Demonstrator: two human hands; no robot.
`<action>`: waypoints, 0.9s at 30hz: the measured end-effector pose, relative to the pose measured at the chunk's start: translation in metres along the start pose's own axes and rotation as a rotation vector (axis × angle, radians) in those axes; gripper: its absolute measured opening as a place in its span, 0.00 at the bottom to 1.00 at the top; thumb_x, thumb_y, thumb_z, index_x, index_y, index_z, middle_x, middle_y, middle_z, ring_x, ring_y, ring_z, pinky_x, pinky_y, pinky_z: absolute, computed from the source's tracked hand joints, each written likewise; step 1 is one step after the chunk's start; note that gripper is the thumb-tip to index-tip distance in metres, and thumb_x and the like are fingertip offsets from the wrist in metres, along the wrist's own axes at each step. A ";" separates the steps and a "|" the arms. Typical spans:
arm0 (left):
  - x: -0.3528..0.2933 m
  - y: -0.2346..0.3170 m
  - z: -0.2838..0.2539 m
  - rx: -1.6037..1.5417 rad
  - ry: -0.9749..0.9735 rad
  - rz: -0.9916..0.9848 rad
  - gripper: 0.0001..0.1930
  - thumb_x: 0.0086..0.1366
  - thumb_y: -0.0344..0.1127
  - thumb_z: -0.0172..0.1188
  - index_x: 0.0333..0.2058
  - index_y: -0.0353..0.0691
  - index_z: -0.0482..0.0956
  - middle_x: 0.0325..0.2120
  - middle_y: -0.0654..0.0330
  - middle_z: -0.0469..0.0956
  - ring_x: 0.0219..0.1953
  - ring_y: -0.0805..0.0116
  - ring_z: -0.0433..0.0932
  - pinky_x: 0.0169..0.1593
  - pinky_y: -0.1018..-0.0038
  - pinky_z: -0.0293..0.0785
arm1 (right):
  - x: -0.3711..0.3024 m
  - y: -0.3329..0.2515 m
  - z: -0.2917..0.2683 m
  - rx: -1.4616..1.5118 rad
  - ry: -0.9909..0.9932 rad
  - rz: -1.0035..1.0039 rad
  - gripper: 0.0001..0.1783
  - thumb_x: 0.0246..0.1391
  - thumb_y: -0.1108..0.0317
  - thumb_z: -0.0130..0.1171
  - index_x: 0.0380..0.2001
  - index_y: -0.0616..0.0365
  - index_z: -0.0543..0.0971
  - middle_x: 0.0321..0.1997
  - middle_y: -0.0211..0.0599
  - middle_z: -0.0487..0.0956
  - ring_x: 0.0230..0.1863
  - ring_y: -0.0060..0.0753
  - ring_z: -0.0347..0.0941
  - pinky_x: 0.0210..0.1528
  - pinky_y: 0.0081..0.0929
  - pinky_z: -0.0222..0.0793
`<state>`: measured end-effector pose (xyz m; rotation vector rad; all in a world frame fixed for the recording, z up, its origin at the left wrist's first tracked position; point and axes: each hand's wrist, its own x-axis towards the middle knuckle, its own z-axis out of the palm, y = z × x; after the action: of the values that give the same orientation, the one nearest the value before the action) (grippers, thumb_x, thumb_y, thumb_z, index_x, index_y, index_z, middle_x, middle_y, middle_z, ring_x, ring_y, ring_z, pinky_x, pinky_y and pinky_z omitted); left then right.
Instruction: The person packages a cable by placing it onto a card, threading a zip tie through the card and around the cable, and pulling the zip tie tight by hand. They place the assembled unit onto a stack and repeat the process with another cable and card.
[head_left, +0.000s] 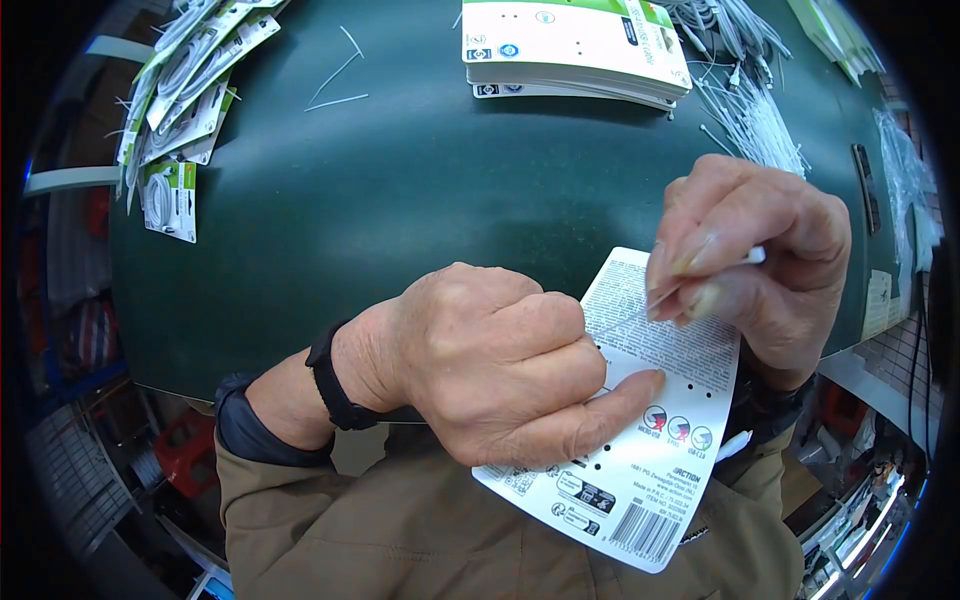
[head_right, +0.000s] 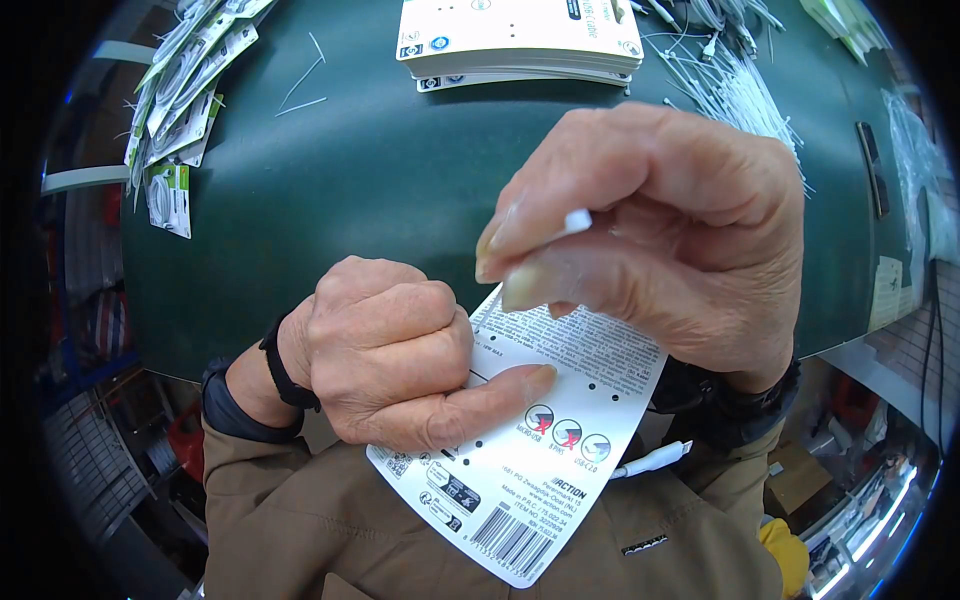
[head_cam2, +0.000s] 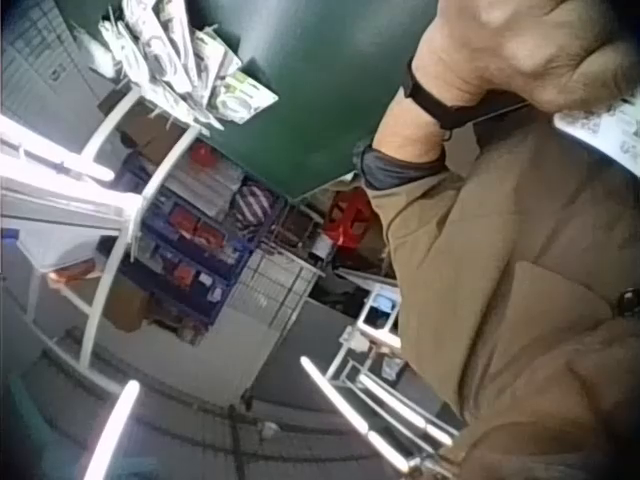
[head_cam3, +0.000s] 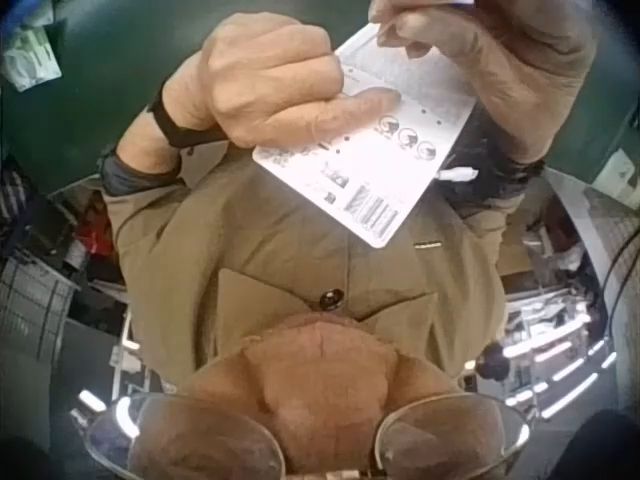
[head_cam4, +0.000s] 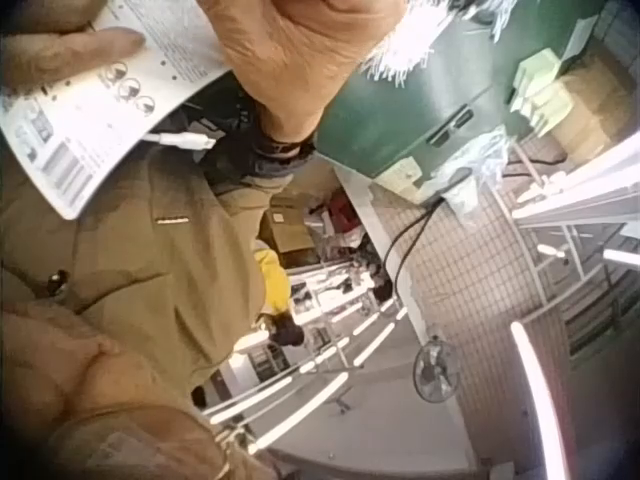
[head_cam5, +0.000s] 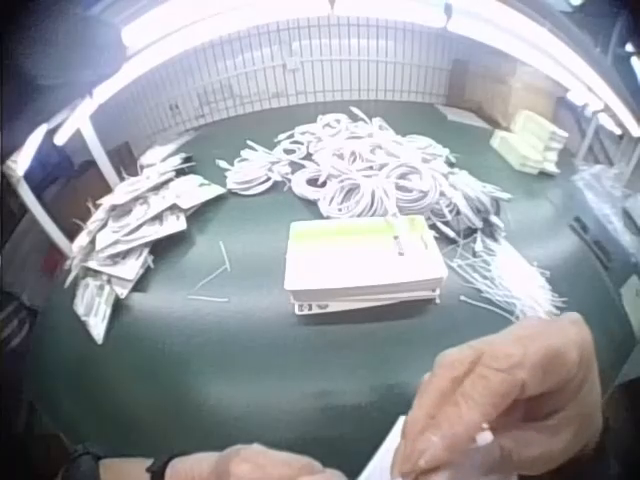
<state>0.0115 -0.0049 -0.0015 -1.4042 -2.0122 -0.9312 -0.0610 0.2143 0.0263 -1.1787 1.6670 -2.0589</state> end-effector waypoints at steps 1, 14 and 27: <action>0.000 0.000 0.000 0.001 0.008 -0.002 0.22 0.53 0.40 0.71 0.47 0.41 0.86 0.17 0.72 0.62 0.18 0.82 0.63 0.18 0.80 0.54 | 0.000 0.002 -0.003 -0.030 -0.079 -0.029 0.05 0.56 0.76 0.69 0.34 0.64 0.82 0.30 0.43 0.81 0.25 0.25 0.79 0.27 0.17 0.73; 0.000 -0.003 0.008 0.033 0.136 0.009 0.17 0.49 0.37 0.68 0.38 0.38 0.83 0.21 0.68 0.69 0.20 0.77 0.70 0.18 0.79 0.61 | 0.000 0.001 -0.012 -0.029 -0.328 0.031 0.07 0.49 0.76 0.74 0.33 0.60 0.87 0.33 0.43 0.86 0.31 0.28 0.84 0.30 0.21 0.76; -0.001 -0.014 0.002 -0.090 0.282 -0.341 0.13 0.53 0.30 0.71 0.39 0.39 0.85 0.24 0.63 0.77 0.20 0.71 0.75 0.21 0.77 0.69 | 0.000 -0.001 -0.026 -0.331 0.505 -0.240 0.11 0.55 0.81 0.68 0.42 0.66 0.81 0.41 0.39 0.83 0.34 0.22 0.79 0.38 0.17 0.75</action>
<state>-0.0013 -0.0073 -0.0070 -0.9210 -2.0430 -1.3004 -0.0786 0.2329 0.0269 -1.0462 2.2652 -2.4476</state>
